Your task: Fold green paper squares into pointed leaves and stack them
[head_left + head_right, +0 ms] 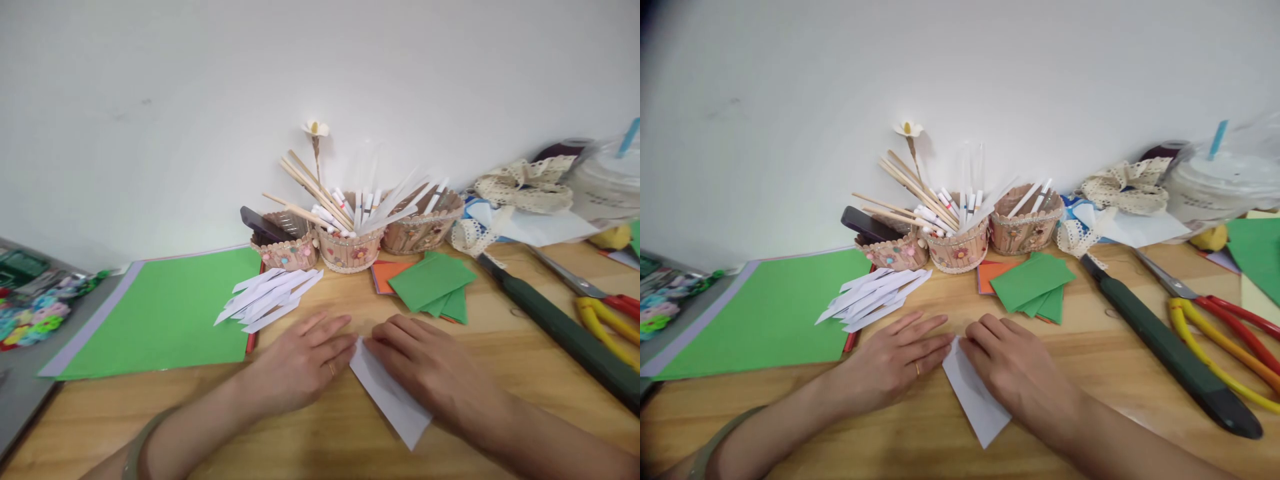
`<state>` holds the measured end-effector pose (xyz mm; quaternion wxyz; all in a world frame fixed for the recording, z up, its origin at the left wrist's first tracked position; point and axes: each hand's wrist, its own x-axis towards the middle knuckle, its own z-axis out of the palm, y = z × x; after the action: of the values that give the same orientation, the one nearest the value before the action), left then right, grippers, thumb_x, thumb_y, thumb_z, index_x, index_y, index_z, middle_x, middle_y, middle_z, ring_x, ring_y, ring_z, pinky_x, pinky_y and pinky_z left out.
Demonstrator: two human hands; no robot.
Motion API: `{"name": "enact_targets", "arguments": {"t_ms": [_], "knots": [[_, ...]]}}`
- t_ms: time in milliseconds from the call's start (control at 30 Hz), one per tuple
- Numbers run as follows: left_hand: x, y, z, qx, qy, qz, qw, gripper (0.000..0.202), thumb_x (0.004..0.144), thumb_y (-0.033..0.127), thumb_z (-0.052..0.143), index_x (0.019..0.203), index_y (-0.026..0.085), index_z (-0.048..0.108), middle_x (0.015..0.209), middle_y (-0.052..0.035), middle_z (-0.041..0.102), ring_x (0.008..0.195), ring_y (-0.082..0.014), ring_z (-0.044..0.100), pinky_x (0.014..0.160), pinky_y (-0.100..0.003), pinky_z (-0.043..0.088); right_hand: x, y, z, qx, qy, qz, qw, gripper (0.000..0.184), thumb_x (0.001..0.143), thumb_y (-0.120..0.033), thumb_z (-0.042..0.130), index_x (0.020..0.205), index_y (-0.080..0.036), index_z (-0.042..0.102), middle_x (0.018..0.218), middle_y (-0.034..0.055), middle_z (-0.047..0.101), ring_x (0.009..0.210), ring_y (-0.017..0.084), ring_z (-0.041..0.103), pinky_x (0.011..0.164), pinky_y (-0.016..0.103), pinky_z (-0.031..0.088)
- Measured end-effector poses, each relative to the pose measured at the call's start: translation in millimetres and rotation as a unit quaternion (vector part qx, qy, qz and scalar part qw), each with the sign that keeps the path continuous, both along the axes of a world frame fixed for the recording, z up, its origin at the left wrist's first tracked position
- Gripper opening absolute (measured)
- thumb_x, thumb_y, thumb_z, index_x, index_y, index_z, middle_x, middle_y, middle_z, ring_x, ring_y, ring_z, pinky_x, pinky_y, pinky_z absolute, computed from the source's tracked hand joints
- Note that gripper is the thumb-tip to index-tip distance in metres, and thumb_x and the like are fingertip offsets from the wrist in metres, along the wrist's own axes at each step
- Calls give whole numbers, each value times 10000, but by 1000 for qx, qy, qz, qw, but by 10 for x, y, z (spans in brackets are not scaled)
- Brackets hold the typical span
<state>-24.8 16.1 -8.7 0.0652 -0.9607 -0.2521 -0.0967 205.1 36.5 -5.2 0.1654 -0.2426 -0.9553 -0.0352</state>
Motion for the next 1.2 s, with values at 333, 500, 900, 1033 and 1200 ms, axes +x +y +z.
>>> {"name": "enact_targets", "arguments": {"t_ms": [333, 500, 900, 1033, 1200], "knots": [[-8, 17, 2, -32, 3, -5, 999, 330, 947, 140, 353, 1232, 87, 510, 1274, -86, 565, 1279, -270, 398, 1026, -503, 353, 93, 18, 1, -36, 58, -3, 998, 286, 923, -116, 328, 989, -155, 603, 879, 81, 613, 775, 192, 552, 664, 342, 460], [-12, 27, 6, -36, 3, -7, 999, 336, 938, 125, 359, 1236, 86, 508, 1275, -87, 565, 1286, -273, 390, 1032, -519, 340, 86, 52, 0, -92, 115, -39, 988, 269, 866, -63, 335, 954, -149, 575, 913, 87, 603, 807, 173, 564, 670, 305, 478], [-22, 24, -8, -14, -26, 0, 1000, 313, 884, 105, 449, 1178, 115, 556, 1247, -59, 590, 1252, -308, 417, 1017, -530, 347, 175, 220, 77, -137, 7, 73, 988, 283, 896, -128, 413, 1090, -181, 613, 897, 84, 594, 859, 198, 515, 730, 360, 445], [-25, 26, -28, -27, -28, 5, 999, 314, 888, 120, 448, 1185, 131, 552, 1250, -64, 588, 1291, -290, 373, 1033, -528, 325, 338, 145, 143, -135, 8, 81, 988, 297, 915, -121, 360, 1078, -172, 604, 892, 87, 601, 846, 188, 524, 729, 354, 445], [-39, 58, -58, -57, -36, 5, 998, 328, 889, 134, 428, 1193, 149, 548, 1235, -63, 599, 1299, -256, 373, 1029, -501, 337, 398, -19, 156, -155, 28, 72, 985, 200, 874, -108, 428, 946, -190, 595, 912, 74, 615, 854, 180, 547, 750, 345, 453]]}}
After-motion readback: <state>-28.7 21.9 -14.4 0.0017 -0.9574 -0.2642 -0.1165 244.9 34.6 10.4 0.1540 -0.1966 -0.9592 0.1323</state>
